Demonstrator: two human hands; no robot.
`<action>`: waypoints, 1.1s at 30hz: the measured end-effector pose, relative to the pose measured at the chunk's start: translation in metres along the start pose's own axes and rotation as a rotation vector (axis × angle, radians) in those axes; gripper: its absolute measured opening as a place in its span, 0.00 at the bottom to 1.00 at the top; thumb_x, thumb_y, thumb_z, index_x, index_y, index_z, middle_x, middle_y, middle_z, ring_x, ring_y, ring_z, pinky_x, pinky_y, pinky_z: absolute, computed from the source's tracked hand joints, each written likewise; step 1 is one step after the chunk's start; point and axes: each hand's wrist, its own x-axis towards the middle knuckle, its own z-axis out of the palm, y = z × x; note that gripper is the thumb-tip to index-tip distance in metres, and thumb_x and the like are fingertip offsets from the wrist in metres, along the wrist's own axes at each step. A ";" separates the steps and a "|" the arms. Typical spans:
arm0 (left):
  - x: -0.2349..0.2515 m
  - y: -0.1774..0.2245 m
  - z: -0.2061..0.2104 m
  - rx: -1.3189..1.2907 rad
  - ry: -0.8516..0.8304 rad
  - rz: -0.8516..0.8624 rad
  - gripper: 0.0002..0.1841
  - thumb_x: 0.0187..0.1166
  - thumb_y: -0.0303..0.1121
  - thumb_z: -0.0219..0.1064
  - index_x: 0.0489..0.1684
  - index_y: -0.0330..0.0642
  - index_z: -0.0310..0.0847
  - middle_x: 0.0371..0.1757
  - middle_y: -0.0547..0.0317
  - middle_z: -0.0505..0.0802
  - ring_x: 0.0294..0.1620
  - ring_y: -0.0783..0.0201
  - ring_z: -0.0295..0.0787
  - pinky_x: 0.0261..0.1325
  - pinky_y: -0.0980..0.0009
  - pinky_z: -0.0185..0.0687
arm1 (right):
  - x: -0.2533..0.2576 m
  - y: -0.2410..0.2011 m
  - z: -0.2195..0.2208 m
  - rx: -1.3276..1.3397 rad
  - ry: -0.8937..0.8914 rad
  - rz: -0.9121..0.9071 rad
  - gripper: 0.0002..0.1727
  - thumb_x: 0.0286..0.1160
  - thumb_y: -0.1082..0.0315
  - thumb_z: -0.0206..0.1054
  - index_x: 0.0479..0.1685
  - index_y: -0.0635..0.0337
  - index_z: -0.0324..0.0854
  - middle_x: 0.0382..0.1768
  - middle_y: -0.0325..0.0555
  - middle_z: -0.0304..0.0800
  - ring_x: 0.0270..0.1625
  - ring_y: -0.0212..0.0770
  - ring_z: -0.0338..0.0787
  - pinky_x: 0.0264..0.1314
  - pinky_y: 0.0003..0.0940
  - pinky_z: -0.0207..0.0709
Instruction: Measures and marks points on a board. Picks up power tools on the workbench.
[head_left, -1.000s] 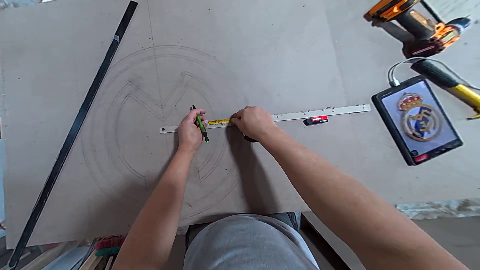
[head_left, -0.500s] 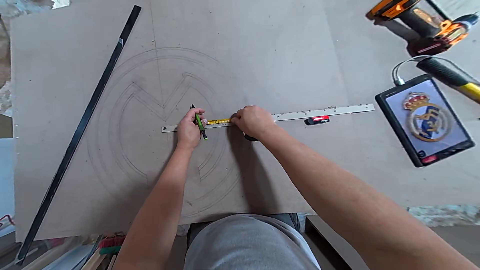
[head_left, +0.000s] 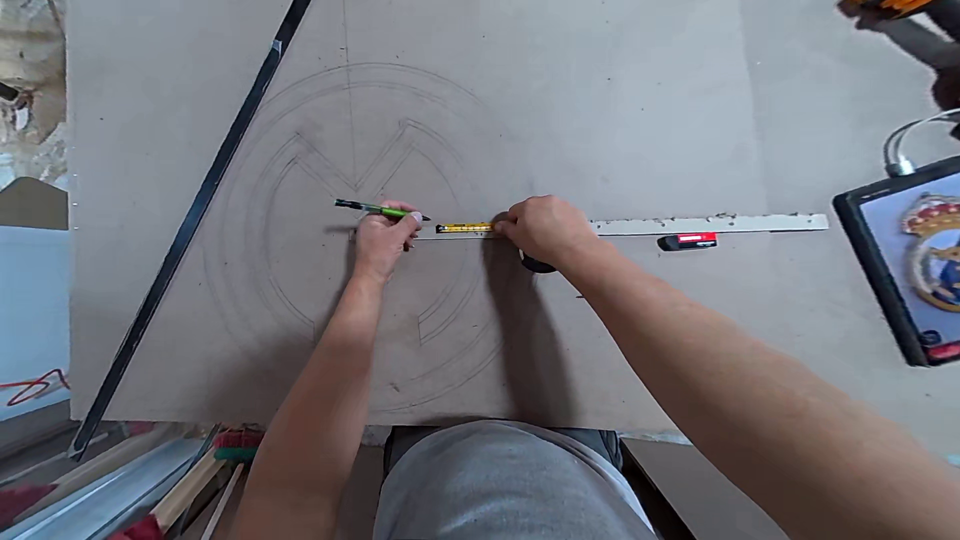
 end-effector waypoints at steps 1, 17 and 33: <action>0.000 0.000 0.001 0.050 -0.004 -0.008 0.07 0.77 0.25 0.72 0.47 0.33 0.87 0.34 0.51 0.94 0.26 0.63 0.88 0.29 0.69 0.86 | 0.001 0.001 0.000 -0.002 0.001 -0.004 0.24 0.86 0.43 0.60 0.36 0.54 0.88 0.40 0.55 0.91 0.49 0.61 0.92 0.41 0.66 0.81; -0.004 -0.001 0.008 0.357 -0.040 0.062 0.04 0.74 0.31 0.76 0.41 0.45 0.93 0.31 0.62 0.95 0.27 0.70 0.89 0.34 0.70 0.86 | 0.003 0.003 -0.001 -0.012 -0.002 -0.026 0.24 0.87 0.45 0.59 0.31 0.52 0.87 0.35 0.53 0.90 0.44 0.58 0.91 0.39 0.64 0.80; -0.002 -0.002 0.008 0.356 -0.037 0.045 0.04 0.74 0.32 0.77 0.41 0.45 0.93 0.31 0.61 0.95 0.28 0.68 0.91 0.35 0.67 0.89 | 0.004 0.004 0.001 -0.008 0.009 -0.008 0.24 0.85 0.41 0.59 0.35 0.50 0.89 0.37 0.51 0.92 0.46 0.58 0.92 0.41 0.64 0.81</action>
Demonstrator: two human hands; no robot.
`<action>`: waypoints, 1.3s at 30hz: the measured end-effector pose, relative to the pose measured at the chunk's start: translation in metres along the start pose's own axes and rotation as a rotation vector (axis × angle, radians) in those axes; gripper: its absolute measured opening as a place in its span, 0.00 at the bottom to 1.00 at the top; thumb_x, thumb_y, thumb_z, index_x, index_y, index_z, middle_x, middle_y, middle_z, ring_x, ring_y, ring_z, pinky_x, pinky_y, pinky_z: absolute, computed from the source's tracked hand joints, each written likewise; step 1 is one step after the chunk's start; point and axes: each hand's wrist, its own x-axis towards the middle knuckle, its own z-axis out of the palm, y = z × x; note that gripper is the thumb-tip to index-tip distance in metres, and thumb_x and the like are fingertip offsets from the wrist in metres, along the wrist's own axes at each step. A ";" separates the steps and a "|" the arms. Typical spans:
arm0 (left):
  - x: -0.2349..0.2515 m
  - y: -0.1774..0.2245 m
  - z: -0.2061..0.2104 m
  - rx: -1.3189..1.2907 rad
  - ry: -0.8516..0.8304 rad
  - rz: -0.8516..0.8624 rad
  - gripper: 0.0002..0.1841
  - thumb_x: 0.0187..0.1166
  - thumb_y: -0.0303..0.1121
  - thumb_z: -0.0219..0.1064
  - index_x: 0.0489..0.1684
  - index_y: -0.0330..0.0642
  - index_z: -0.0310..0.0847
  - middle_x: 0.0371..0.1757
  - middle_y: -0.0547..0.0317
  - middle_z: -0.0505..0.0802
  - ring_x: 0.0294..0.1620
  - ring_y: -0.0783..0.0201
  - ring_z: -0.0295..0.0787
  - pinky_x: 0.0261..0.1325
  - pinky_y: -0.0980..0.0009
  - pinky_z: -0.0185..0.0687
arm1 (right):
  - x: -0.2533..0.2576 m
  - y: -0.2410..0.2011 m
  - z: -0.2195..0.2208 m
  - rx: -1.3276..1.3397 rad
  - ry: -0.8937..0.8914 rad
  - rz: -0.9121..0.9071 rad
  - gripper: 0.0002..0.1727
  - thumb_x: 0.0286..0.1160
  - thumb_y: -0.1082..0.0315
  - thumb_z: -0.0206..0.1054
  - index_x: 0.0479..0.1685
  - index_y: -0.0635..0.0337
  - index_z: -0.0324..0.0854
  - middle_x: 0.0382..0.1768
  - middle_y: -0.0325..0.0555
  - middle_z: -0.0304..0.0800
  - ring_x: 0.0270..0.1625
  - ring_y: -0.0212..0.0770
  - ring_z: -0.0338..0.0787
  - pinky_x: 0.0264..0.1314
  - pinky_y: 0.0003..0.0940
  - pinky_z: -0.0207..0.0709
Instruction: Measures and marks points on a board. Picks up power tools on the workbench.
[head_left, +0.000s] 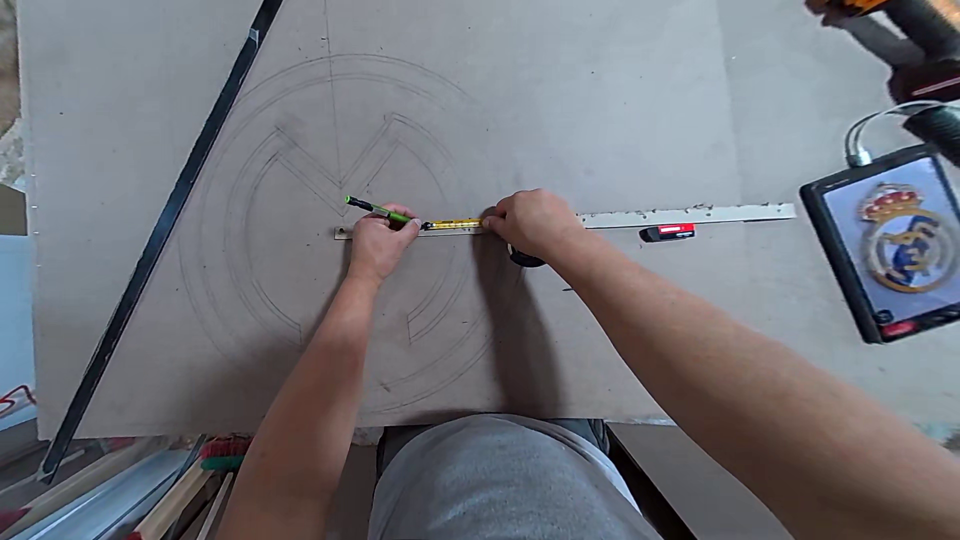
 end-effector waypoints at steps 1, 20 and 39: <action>0.000 0.001 0.000 0.026 -0.006 -0.008 0.04 0.74 0.33 0.76 0.41 0.46 0.93 0.32 0.61 0.95 0.29 0.68 0.91 0.36 0.66 0.90 | 0.000 0.001 0.001 0.012 0.011 -0.007 0.25 0.85 0.41 0.60 0.35 0.51 0.89 0.37 0.52 0.92 0.46 0.58 0.92 0.41 0.65 0.81; 0.001 -0.001 0.000 -0.013 0.005 -0.019 0.03 0.74 0.30 0.76 0.40 0.44 0.92 0.30 0.60 0.95 0.27 0.67 0.90 0.33 0.67 0.89 | -0.001 0.002 0.002 0.014 0.017 -0.009 0.25 0.84 0.40 0.60 0.34 0.50 0.88 0.38 0.50 0.91 0.47 0.56 0.92 0.40 0.63 0.81; 0.001 -0.002 0.001 0.065 -0.018 0.023 0.04 0.73 0.33 0.77 0.40 0.47 0.94 0.31 0.63 0.95 0.27 0.70 0.89 0.33 0.67 0.87 | -0.003 0.029 0.018 0.235 0.177 -0.142 0.26 0.90 0.42 0.53 0.37 0.50 0.89 0.39 0.45 0.90 0.45 0.48 0.90 0.46 0.56 0.81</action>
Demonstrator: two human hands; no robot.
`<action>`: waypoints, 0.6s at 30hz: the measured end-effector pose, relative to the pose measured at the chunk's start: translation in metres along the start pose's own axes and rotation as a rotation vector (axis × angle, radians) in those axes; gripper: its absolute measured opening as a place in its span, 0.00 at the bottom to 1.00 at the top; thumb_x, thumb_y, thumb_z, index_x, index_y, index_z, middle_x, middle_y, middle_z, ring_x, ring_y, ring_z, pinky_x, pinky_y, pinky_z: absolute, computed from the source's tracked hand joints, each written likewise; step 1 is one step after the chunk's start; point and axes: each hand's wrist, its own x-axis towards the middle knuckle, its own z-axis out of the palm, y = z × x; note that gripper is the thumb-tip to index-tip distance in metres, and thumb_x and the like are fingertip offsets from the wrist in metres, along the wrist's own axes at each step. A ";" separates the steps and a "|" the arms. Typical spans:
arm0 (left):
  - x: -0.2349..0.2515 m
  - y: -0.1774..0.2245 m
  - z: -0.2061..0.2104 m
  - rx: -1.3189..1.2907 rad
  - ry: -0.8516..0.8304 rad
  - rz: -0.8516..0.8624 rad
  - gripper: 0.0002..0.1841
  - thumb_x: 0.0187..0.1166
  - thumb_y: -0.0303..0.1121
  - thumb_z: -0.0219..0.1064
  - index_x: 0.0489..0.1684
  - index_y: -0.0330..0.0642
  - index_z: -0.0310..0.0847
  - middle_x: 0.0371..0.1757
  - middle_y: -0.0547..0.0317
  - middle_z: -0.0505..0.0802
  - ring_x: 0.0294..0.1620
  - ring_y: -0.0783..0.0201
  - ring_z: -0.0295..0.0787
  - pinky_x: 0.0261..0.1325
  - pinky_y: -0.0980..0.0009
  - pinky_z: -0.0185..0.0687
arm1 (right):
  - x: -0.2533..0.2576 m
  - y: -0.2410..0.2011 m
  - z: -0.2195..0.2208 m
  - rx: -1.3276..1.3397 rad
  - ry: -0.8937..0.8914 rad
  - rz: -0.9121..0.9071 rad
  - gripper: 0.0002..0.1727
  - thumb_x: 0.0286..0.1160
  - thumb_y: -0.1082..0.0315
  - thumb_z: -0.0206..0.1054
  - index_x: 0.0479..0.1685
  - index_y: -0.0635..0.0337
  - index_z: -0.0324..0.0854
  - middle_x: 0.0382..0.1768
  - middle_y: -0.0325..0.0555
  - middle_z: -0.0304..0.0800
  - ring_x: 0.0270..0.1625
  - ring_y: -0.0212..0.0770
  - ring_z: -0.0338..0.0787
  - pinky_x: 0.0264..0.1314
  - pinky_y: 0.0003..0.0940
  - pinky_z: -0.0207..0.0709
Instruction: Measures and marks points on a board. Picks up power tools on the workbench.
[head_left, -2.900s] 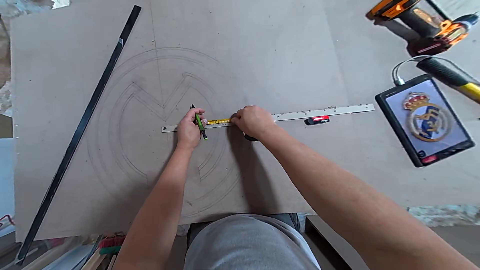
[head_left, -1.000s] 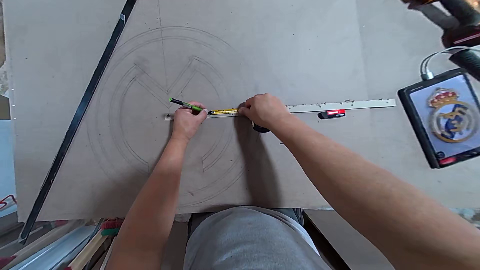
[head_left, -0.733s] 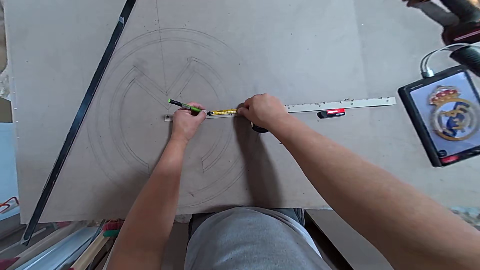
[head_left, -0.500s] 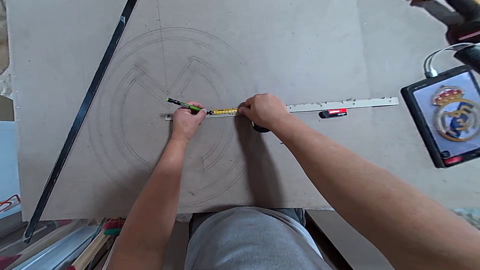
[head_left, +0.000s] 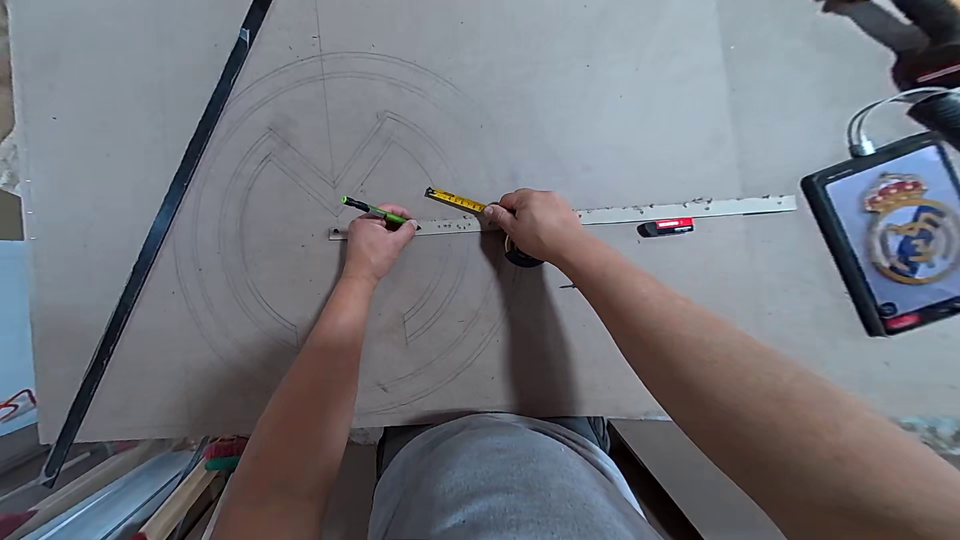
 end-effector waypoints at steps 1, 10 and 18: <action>0.000 0.000 0.001 0.009 -0.001 0.000 0.04 0.73 0.33 0.76 0.40 0.48 0.94 0.30 0.63 0.95 0.27 0.70 0.89 0.33 0.68 0.86 | -0.001 0.001 0.000 0.005 0.008 0.000 0.27 0.90 0.41 0.53 0.37 0.50 0.89 0.39 0.45 0.90 0.45 0.48 0.90 0.46 0.56 0.81; 0.001 0.001 -0.001 -0.095 0.005 -0.038 0.04 0.74 0.31 0.78 0.42 0.44 0.93 0.33 0.59 0.96 0.29 0.67 0.92 0.37 0.67 0.91 | -0.031 0.011 0.002 0.287 0.074 -0.007 0.26 0.88 0.38 0.54 0.37 0.47 0.87 0.28 0.39 0.86 0.34 0.41 0.88 0.37 0.52 0.79; -0.077 -0.013 -0.016 -0.228 0.068 -0.021 0.11 0.87 0.35 0.66 0.52 0.38 0.89 0.32 0.54 0.95 0.29 0.61 0.93 0.36 0.63 0.93 | -0.183 0.069 0.064 0.491 -0.020 0.160 0.26 0.86 0.37 0.53 0.33 0.40 0.91 0.28 0.25 0.91 0.32 0.28 0.89 0.35 0.38 0.85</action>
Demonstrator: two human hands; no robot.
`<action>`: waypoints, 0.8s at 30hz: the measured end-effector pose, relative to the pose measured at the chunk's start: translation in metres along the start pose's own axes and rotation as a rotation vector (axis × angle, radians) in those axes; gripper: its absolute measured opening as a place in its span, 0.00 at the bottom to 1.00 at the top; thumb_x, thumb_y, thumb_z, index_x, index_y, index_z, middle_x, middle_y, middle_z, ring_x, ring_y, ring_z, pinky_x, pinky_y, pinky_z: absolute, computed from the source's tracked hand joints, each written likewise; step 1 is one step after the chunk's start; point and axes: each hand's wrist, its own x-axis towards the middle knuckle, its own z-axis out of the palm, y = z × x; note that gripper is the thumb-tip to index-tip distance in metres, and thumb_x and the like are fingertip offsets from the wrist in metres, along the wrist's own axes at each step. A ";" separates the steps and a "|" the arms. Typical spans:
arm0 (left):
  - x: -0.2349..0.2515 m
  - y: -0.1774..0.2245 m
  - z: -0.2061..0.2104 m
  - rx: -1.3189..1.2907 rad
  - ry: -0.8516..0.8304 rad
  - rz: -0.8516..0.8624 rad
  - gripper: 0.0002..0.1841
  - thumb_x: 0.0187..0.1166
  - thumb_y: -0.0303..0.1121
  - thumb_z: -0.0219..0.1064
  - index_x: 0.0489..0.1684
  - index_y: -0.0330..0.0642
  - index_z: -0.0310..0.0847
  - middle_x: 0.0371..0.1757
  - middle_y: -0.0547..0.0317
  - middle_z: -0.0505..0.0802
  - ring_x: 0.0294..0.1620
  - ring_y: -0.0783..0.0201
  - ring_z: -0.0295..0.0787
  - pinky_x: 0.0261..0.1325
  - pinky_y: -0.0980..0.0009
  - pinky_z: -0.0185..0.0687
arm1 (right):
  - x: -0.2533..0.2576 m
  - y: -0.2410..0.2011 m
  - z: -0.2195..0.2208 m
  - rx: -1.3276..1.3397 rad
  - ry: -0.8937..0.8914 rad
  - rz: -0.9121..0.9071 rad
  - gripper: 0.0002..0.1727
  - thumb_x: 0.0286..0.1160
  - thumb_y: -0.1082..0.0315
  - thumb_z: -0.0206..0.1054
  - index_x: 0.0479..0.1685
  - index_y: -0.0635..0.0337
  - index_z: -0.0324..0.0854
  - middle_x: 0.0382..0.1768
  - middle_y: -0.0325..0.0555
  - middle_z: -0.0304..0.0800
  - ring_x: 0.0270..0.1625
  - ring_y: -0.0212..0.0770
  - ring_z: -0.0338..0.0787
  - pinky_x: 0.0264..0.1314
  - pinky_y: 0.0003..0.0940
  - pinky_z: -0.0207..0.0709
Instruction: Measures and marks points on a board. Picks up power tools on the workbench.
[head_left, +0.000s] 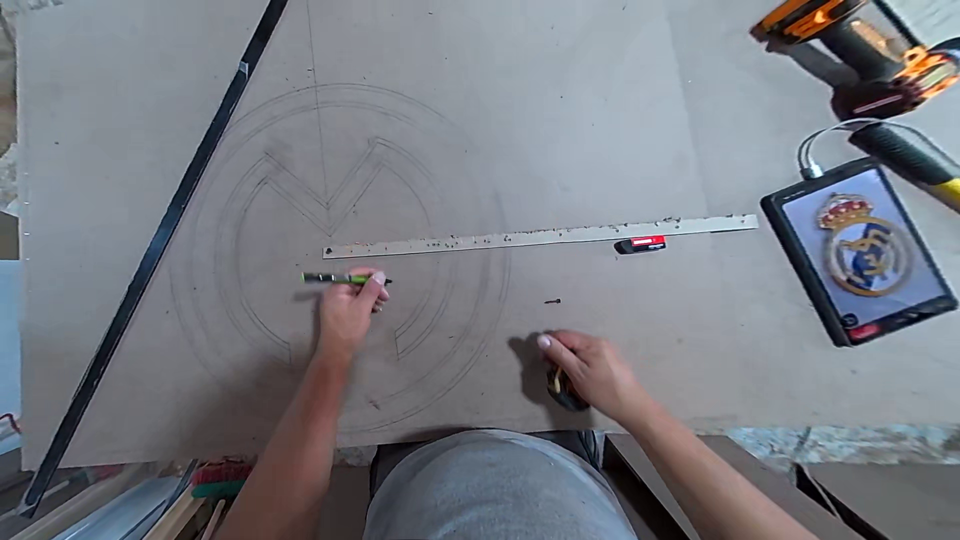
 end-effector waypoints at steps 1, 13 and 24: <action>-0.012 -0.001 0.004 0.004 -0.023 0.019 0.11 0.88 0.34 0.64 0.55 0.38 0.89 0.32 0.54 0.96 0.29 0.60 0.93 0.35 0.63 0.93 | -0.009 0.009 0.005 0.012 -0.034 0.020 0.27 0.86 0.36 0.53 0.34 0.40 0.91 0.29 0.25 0.91 0.33 0.27 0.89 0.37 0.37 0.85; -0.067 -0.012 0.044 0.374 -0.254 0.173 0.15 0.87 0.40 0.62 0.63 0.53 0.90 0.49 0.67 0.96 0.41 0.74 0.92 0.48 0.71 0.91 | 0.007 -0.018 0.023 -0.439 0.249 -0.043 0.14 0.77 0.58 0.72 0.58 0.48 0.86 0.47 0.42 0.91 0.41 0.46 0.93 0.40 0.53 0.89; -0.060 0.002 0.026 0.571 -0.200 -0.141 0.25 0.81 0.57 0.68 0.16 0.49 0.83 0.13 0.67 0.81 0.15 0.69 0.77 0.23 0.65 0.76 | 0.023 -0.014 -0.005 -0.402 0.418 -0.059 0.17 0.75 0.58 0.77 0.60 0.50 0.86 0.60 0.51 0.87 0.61 0.56 0.89 0.54 0.59 0.87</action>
